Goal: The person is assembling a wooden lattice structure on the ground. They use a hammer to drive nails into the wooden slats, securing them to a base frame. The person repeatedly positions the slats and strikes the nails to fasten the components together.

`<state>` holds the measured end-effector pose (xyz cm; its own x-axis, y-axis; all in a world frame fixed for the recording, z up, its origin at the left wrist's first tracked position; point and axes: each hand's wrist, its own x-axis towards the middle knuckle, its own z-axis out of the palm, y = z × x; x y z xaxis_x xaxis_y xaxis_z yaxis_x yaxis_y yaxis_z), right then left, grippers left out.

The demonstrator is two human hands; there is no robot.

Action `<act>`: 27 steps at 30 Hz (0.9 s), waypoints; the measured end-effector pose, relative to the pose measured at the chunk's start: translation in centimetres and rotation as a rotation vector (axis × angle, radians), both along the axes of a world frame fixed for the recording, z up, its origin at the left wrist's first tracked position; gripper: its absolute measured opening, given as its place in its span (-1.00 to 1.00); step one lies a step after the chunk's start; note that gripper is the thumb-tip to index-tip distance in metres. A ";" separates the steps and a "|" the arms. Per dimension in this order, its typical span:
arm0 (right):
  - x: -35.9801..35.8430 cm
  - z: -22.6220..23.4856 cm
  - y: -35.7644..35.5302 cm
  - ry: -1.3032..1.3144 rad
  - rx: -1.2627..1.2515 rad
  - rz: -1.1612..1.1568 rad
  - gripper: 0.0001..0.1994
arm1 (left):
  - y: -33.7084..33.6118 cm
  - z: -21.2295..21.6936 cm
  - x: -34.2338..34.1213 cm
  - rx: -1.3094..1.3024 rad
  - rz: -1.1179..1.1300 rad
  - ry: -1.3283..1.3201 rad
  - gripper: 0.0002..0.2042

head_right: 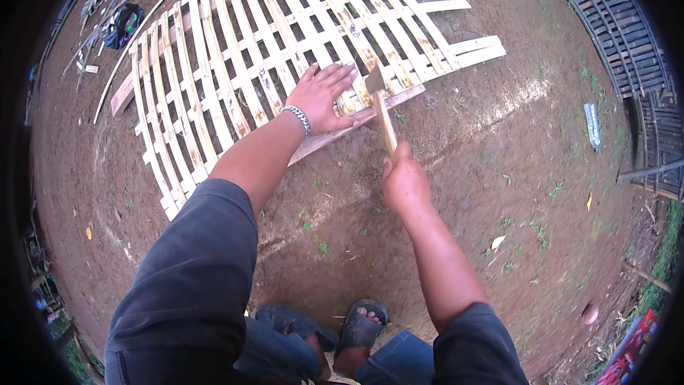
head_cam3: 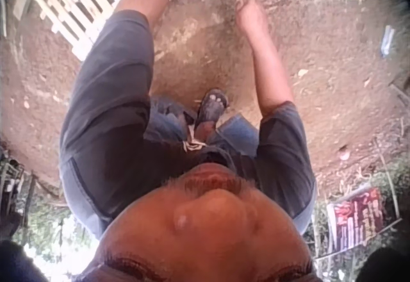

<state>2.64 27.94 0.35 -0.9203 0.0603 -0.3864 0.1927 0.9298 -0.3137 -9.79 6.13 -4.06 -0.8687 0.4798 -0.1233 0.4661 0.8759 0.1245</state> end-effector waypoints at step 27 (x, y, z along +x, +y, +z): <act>-6.4 7.2 1.9 -0.096 0.394 0.238 -0.57 | -0.4 0.3 0.0 -0.007 0.001 -0.025 -0.03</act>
